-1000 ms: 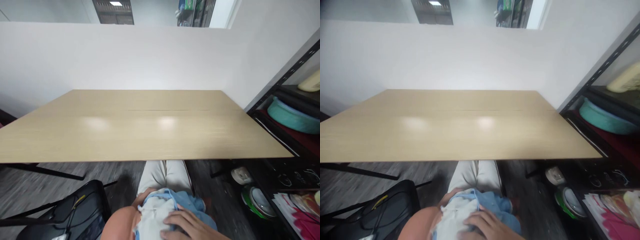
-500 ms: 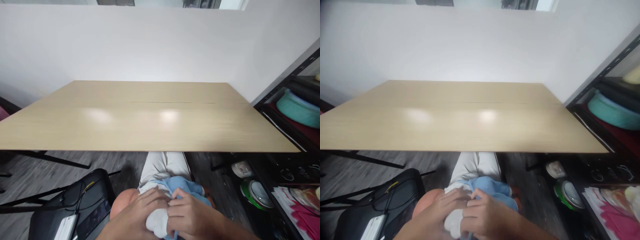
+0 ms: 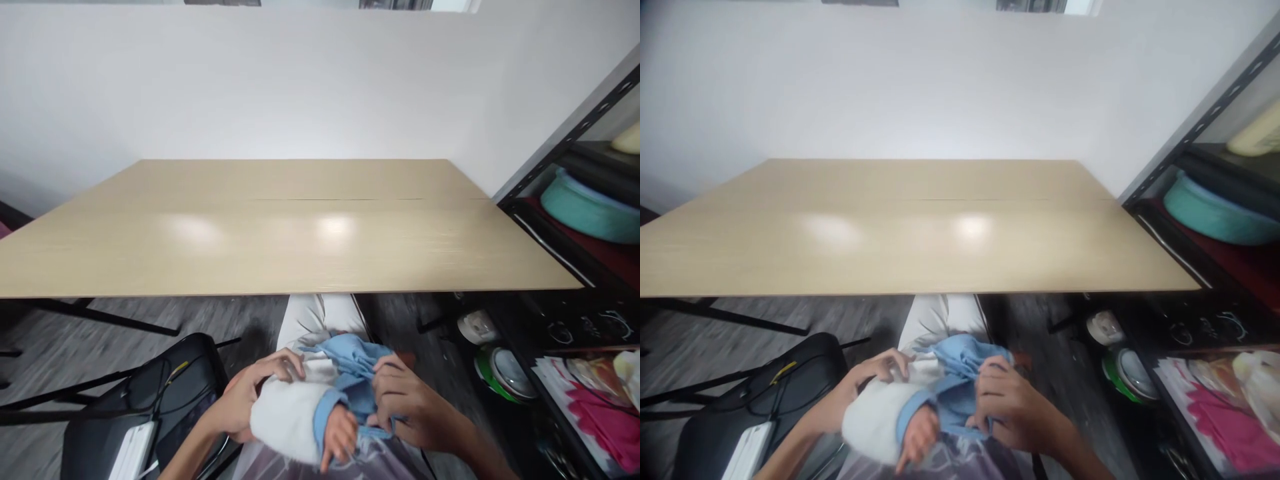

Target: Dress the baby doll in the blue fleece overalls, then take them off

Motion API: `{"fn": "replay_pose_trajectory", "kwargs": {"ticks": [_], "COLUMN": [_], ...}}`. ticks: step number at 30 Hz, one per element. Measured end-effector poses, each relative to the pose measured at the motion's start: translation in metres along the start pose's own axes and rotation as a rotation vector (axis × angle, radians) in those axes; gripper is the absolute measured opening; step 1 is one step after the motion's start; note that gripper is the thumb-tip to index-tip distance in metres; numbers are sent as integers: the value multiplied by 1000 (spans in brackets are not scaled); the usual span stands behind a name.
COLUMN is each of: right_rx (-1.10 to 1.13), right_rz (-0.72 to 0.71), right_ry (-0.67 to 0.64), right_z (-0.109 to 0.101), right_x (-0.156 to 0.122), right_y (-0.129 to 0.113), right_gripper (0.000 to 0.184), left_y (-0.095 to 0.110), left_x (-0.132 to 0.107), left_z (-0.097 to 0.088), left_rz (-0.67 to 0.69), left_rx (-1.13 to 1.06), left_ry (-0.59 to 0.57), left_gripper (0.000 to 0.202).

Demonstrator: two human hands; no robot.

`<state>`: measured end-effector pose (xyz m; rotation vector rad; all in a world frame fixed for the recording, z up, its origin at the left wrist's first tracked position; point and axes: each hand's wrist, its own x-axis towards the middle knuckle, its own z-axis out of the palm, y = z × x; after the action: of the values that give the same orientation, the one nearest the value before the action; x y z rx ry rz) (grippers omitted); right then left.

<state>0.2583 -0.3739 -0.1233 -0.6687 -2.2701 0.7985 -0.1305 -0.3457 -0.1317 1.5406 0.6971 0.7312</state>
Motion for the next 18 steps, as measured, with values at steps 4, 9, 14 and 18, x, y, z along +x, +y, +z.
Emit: {"fn": "replay_pose_trajectory", "kwargs": {"ticks": [4, 9, 14, 18], "right_rx": [293, 559, 105, -63], "right_rz": [126, 460, 485, 483], "right_ry": [2, -241, -680, -877], "right_z": [0, 3, 42, 71], "right_x": [21, 88, 168, 206], "right_y": [15, 46, 73, 83], "right_gripper": [17, 47, 46, 40], "left_y": [11, 19, 9, -4], "left_x": [3, 7, 17, 22], "left_z": [-5, -10, -7, -3], "left_rz": [14, -57, -389, -690], "left_rx": [40, -41, 378, 750], "left_ry": [-187, -230, 178, 213], "left_gripper": [43, 76, 60, 55]}}
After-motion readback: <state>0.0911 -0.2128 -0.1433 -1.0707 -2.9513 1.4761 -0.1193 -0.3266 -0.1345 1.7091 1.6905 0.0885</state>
